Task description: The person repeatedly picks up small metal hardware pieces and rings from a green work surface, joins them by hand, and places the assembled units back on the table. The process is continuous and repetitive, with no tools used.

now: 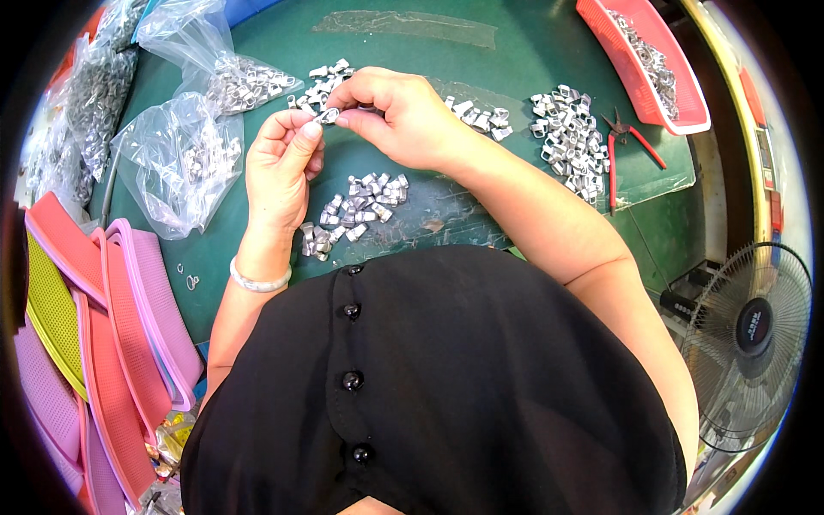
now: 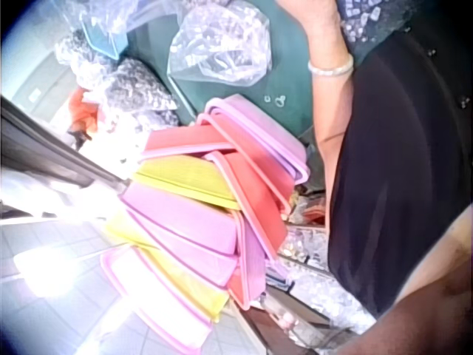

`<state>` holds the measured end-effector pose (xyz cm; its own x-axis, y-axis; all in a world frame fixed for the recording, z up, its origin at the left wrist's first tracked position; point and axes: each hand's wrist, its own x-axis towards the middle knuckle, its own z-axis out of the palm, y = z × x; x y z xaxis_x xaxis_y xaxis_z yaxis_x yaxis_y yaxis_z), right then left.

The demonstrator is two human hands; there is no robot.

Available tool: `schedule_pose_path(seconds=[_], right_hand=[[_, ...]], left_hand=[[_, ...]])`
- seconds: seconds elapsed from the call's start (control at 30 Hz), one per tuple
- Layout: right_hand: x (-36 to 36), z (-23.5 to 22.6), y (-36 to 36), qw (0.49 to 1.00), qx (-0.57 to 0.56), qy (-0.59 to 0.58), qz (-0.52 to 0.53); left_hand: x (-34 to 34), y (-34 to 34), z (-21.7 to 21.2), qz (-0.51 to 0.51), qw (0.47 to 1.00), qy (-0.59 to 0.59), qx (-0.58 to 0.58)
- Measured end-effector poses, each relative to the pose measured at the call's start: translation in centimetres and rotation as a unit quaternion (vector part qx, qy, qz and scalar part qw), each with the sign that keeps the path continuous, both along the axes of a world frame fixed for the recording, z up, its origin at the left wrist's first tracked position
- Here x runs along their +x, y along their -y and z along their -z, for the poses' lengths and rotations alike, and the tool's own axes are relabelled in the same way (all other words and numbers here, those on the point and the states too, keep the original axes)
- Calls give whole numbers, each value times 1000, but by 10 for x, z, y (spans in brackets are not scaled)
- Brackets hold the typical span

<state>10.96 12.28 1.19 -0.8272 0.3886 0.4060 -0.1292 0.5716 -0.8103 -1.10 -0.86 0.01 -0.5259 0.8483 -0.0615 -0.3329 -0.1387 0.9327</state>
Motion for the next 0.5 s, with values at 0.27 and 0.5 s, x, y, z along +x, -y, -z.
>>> schedule_pose_path(seconds=[0.27, 0.5], right_hand=[[0, -2, 0, 1000, 22, -8, 5], [0, -3, 0, 998, 57, -31, 2]], left_hand=[[0, 0, 0, -1, 1000, 2, -3], [-1, 0, 0, 3, 1000, 6, 3]])
